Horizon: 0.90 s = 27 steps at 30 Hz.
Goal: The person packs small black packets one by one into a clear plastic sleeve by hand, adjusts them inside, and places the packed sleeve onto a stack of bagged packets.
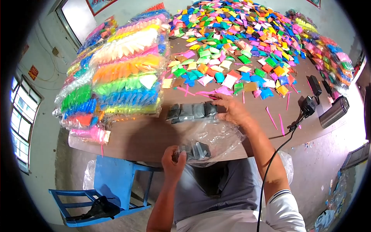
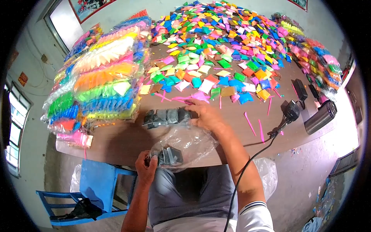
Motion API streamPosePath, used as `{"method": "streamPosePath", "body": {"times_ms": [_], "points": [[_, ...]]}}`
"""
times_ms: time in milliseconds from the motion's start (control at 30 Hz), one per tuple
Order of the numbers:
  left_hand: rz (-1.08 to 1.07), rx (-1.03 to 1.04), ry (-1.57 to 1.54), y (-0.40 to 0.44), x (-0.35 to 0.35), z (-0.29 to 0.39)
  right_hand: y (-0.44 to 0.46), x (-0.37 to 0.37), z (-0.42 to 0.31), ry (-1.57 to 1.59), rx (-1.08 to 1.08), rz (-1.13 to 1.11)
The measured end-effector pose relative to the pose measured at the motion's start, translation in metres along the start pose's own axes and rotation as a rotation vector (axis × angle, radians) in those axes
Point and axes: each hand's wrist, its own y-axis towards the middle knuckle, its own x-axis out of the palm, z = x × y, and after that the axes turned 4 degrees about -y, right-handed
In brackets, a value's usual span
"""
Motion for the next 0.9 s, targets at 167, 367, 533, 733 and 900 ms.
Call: {"method": "streamPosePath", "body": {"times_ms": [167, 367, 533, 733, 900], "points": [[0.011, 0.005, 0.008, 0.0, 0.0, -0.002, 0.006, -0.007, -0.014, -0.03, 0.042, -0.17], [0.0, -0.014, 0.018, 0.0, -0.001, 0.002, 0.01, 0.001, -0.021, -0.082, 0.136, -0.301], [-0.012, -0.014, 0.01, 0.0, -0.002, 0.0, 0.009, 0.003, -0.017, -0.115, 0.019, -0.231], [0.018, 0.126, 0.108, 0.001, -0.001, -0.005, 0.003, -0.002, -0.001, -0.006, 0.083, -0.101], [0.027, 0.053, 0.058, 0.0, 0.001, -0.003, -0.02, -0.036, 0.018, 0.394, 0.523, 0.522]]}}
